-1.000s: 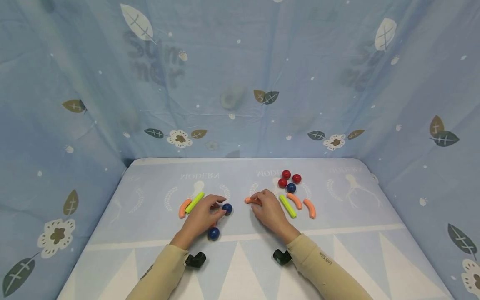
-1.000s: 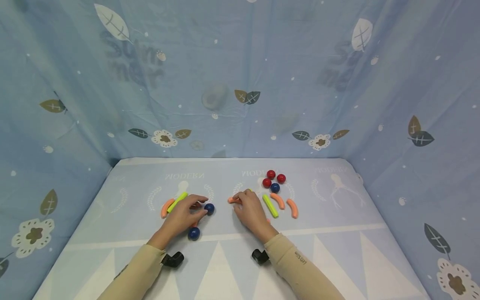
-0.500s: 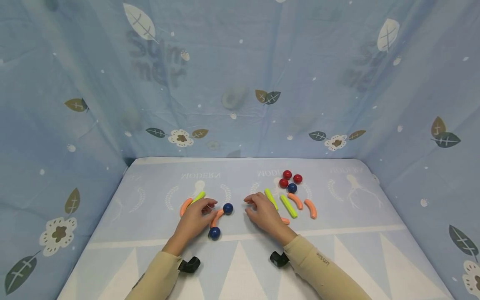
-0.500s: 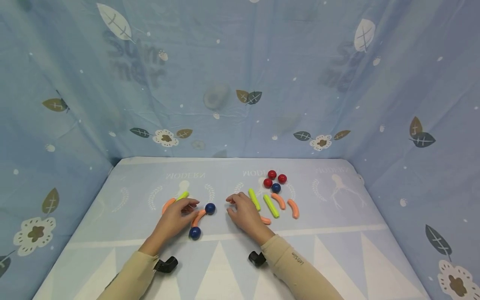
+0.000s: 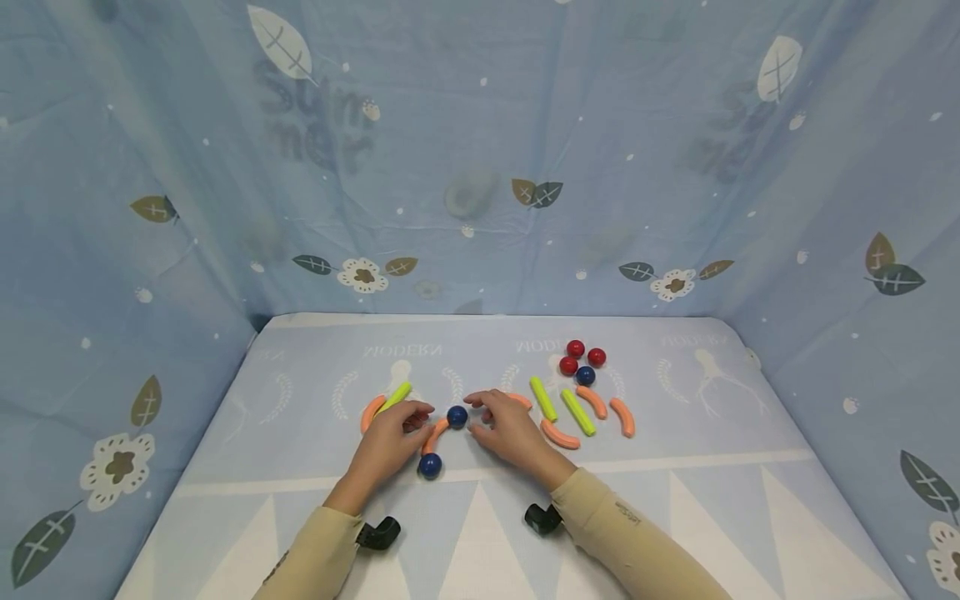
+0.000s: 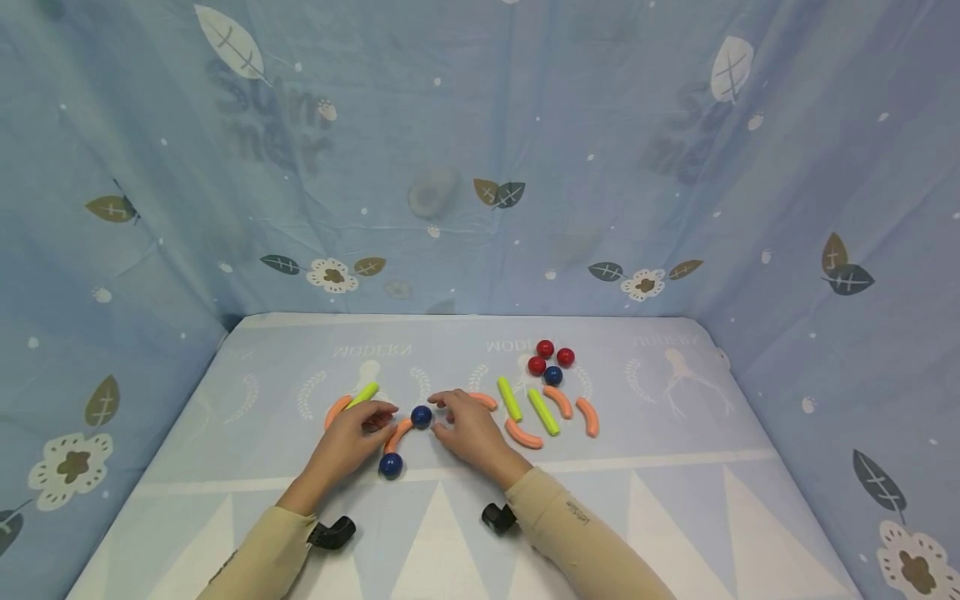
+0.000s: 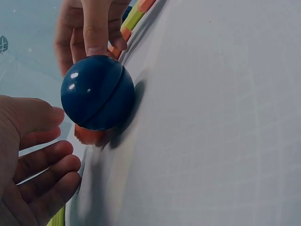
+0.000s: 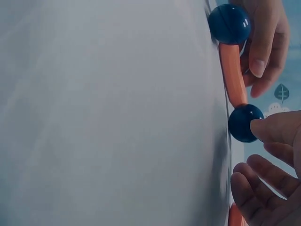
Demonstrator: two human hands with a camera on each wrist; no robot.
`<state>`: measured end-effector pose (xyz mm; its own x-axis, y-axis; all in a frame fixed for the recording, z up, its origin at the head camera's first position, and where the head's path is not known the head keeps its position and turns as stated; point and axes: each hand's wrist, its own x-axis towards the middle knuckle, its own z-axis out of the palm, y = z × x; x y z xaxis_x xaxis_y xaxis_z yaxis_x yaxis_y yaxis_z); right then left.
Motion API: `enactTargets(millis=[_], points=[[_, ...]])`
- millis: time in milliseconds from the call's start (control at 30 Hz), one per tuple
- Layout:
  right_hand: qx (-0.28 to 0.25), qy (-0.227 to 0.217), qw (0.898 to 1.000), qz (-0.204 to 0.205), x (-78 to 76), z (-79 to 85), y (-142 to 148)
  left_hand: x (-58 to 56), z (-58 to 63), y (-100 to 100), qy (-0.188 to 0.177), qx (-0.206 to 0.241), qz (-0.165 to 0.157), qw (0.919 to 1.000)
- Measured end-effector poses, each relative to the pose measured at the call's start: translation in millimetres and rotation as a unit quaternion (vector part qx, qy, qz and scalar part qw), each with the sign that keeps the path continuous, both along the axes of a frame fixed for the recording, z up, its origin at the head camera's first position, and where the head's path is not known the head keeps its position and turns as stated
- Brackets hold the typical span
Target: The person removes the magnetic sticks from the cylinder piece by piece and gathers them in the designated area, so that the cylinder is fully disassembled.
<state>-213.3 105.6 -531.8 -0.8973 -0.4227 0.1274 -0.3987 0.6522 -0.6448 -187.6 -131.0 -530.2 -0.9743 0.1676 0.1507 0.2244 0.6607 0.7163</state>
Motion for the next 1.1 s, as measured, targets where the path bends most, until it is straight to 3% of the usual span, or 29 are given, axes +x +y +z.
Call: enactTargets(millis=[367, 733, 933, 1100], points=[[-0.004, 0.029, 0.999, 0.028, -1.8, -2.4, -16.5, 1.9, -1.6, 0.9, -0.002, 0.001, 0.002, 1.0], [0.027, 0.025, 0.999, -0.031, 3.0, 2.4, -16.5, 1.2, -2.0, 2.8, 0.006, 0.002, -0.002, 1.0], [0.024, 0.037, 0.998, -0.034, 5.5, 1.9, -14.4, 1.4, -2.6, 11.4, 0.023, -0.014, -0.006, 0.9996], [0.018, 0.048, 0.998, -0.032, 5.8, -0.3, -14.4, 1.2, -4.0, 20.2, 0.041, -0.038, 0.014, 0.9983]])
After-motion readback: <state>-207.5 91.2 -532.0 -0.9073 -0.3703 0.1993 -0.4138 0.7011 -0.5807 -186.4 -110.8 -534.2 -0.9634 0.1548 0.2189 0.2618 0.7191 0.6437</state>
